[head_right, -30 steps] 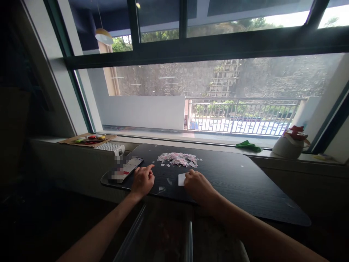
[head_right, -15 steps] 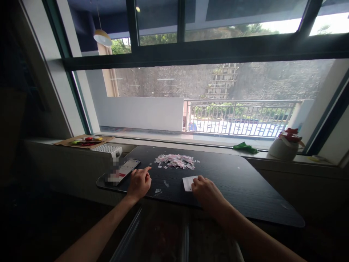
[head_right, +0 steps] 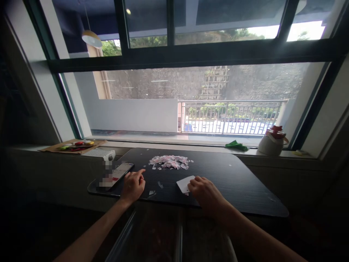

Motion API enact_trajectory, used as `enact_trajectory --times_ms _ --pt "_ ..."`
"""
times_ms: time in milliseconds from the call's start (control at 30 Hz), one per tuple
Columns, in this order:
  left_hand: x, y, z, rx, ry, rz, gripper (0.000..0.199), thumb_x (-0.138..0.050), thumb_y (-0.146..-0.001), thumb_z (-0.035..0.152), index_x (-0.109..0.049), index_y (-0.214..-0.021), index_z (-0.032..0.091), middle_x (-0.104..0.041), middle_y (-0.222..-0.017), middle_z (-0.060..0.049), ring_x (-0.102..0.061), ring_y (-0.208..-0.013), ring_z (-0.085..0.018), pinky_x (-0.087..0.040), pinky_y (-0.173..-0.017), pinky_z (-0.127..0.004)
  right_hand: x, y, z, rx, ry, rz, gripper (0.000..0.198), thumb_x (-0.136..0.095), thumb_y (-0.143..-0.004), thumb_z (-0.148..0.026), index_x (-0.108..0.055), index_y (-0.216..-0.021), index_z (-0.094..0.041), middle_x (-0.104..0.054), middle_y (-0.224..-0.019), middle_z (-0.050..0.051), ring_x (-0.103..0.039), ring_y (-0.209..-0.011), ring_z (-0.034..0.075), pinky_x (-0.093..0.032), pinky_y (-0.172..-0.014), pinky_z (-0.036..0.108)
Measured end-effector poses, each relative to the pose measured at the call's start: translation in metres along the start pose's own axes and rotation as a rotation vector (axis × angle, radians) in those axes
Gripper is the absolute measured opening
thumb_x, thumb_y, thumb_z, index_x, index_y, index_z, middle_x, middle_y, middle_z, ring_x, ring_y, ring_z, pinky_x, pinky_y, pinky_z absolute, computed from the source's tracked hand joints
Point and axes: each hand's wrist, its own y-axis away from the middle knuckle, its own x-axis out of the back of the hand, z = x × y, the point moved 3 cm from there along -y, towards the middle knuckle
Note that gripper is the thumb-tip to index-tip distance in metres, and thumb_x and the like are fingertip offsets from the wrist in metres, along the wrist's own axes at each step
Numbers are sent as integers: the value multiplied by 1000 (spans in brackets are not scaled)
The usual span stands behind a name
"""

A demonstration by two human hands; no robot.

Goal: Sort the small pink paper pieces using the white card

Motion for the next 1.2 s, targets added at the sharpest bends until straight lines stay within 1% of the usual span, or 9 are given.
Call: enact_trajectory --times_ms 200,300,400,500,633,733,900,1067,1200 --pt "0 -1 1 -2 6 -4 37 -43 -74 12 -59 -107 17 -68 -83 -6 -60 -87 -22 -33 -97 -44 3 43 -2 51 -25 102 23 -48 -78 -2 -63 -83 -18 -68 -86 6 -61 -76 18 -44 -67 30" --pt "-1 -1 1 -6 2 -3 37 -43 -74 12 -59 -107 16 -68 -84 -7 -60 -87 -22 -33 -97 -44 12 38 9 -19 -146 140 28 -44 -82 -4 -63 -93 -21 -69 -96 7 -64 -84 19 -47 -72 31" --pt "-2 -1 -1 -5 0 -10 37 -42 -74 13 -59 -107 15 -68 -84 -7 -60 -86 -23 -33 -97 -44 4 14 39 -299 -540 238 23 -43 -86 -17 -60 -100 -21 -71 -99 7 -66 -87 19 -50 -74 32" --pt "-2 0 -1 -11 1 -12 36 -42 -75 13 -59 -107 16 -68 -82 -6 -60 -85 -22 -34 -96 -44 -24 -3 71 -648 -975 321 18 -51 -82 -25 -55 -98 -18 -72 -88 8 -68 -79 19 -53 -68 32" --pt "-1 -1 -1 -12 -11 2 35 -42 -75 13 -60 -106 17 -68 -84 -7 -60 -84 -22 -35 -95 -42 -58 -2 89 -848 -1237 331 21 -65 -69 -24 -55 -86 -17 -70 -81 6 -67 -72 18 -52 -59 27" --pt "-3 -1 -3 -17 -17 5 35 -42 -75 14 -60 -105 17 -69 -84 -7 -61 -85 -22 -35 -96 -42 -63 6 92 -860 -1333 240 21 -68 -61 -20 -57 -79 -17 -69 -74 2 -65 -68 17 -51 -58 27" --pt "-4 -1 -4 -35 -19 16 35 -41 -75 15 -60 -104 17 -70 -89 -8 -61 -87 -23 -35 -97 -43 -50 11 98 -790 -1415 52 24 -69 -53 -18 -60 -76 -16 -67 -70 0 -61 -63 14 -47 -56 25" --pt "-4 -1 -5 -23 -20 -1 34 -41 -76 15 -60 -104 17 -69 -87 -8 -61 -87 -23 -35 -97 -44 -49 5 97 -873 -1464 112 20 -66 -51 -13 -59 -70 -15 -63 -62 -3 -57 -56 11 -45 -54 23" --pt "-2 -2 -4 -25 -24 -7 35 -40 -76 17 -60 -105 15 -69 -86 -8 -62 -86 -23 -35 -96 -43 -51 7 91 -943 -1425 82 18 -63 -51 -9 -59 -67 -16 -63 -59 -4 -57 -54 10 -44 -52 21"
